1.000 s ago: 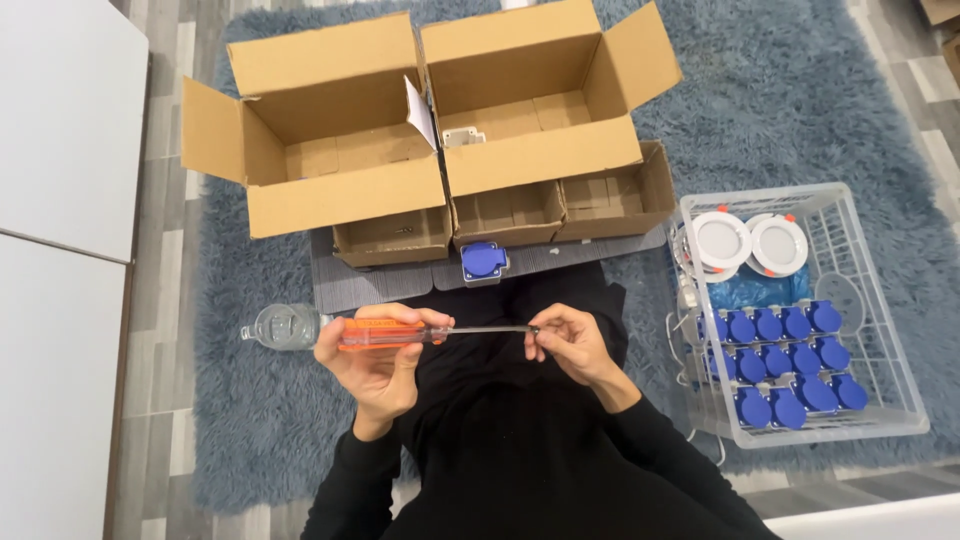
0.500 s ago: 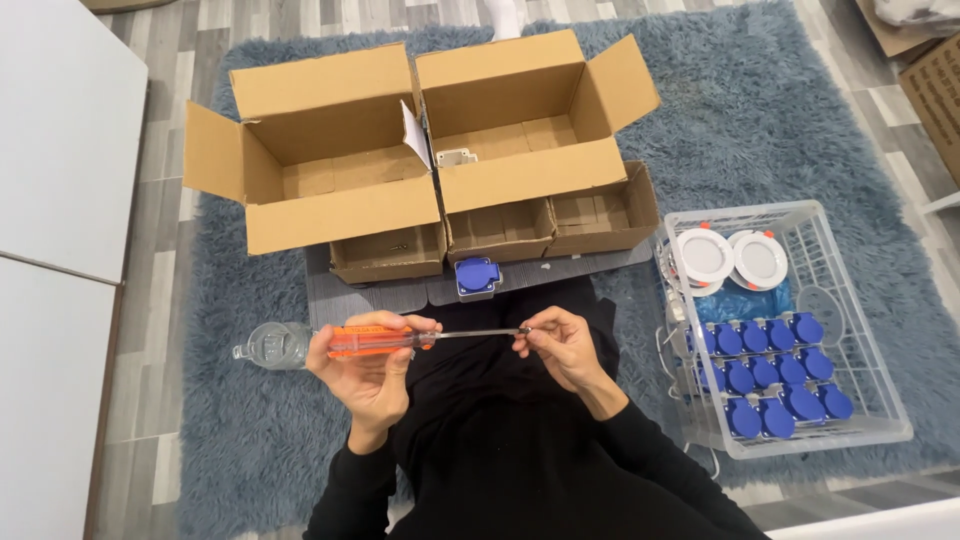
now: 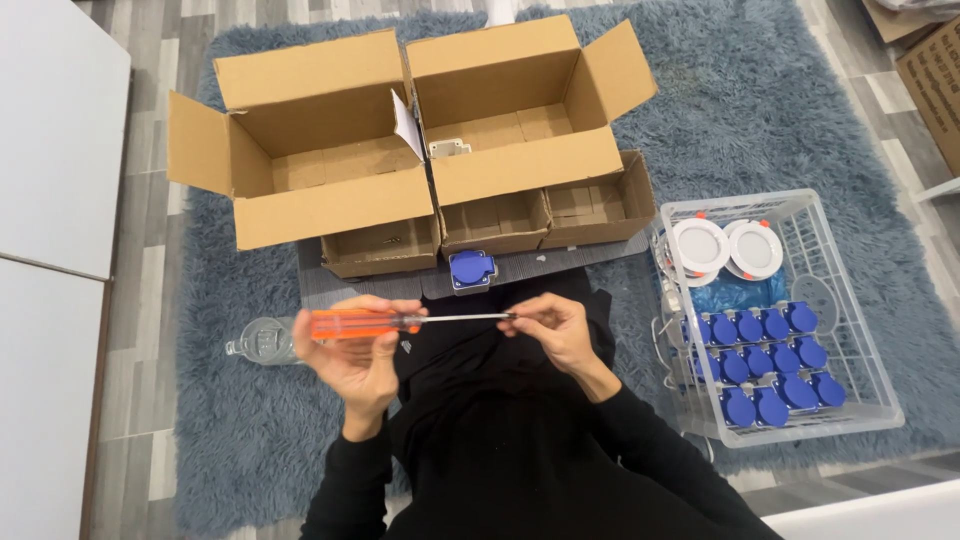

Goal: Assembling and inspecting electrical junction boxes and LED light fixtures using a screwdriver.

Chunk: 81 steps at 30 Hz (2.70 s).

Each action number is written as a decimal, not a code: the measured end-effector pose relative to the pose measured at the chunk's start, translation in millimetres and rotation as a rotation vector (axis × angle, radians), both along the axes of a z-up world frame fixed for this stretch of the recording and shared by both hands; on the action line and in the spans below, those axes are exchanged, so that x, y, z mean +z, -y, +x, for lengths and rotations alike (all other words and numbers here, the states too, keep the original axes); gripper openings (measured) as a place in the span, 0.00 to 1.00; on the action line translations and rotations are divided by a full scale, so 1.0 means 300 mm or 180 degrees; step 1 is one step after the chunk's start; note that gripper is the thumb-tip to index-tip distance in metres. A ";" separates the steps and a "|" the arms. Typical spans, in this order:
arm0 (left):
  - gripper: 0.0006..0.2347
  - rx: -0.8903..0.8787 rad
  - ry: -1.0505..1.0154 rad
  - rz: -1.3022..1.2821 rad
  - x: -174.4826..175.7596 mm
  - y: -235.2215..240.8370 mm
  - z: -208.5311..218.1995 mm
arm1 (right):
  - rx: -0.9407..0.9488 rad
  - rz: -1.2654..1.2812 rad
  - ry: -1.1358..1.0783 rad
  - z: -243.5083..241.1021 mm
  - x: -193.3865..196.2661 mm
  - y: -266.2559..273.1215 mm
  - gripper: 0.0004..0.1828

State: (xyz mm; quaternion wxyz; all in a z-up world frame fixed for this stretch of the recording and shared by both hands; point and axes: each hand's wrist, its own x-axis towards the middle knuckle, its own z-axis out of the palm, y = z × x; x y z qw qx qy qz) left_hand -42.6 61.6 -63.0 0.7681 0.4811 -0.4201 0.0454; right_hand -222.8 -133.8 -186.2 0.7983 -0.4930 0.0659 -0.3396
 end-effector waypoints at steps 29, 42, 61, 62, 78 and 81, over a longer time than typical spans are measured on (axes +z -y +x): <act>0.49 0.0047 0.0275 0.0548 0.058 0.032 0.251 | -0.1501 -0.4386 -0.0888 0.258 0.174 -0.054 0.14; 0.47 -0.0384 0.0538 0.0660 0.044 0.131 0.286 | -0.1485 -0.4028 -0.0664 0.256 0.132 -0.042 0.13; 0.15 -0.1311 0.0083 0.0794 0.212 0.243 0.250 | -0.1695 -0.3874 -0.0601 0.259 0.099 -0.042 0.13; 0.15 -0.1265 0.0099 0.0830 0.216 0.240 0.249 | -0.1705 -0.3877 -0.0610 0.258 0.100 -0.043 0.13; 0.17 -0.0762 0.0376 0.0840 0.186 0.272 0.251 | -0.1759 -0.3851 -0.0568 0.262 0.065 -0.038 0.12; 0.20 -0.0484 0.0375 0.0906 0.176 0.274 0.251 | -0.1731 -0.3834 -0.0549 0.261 0.071 -0.037 0.12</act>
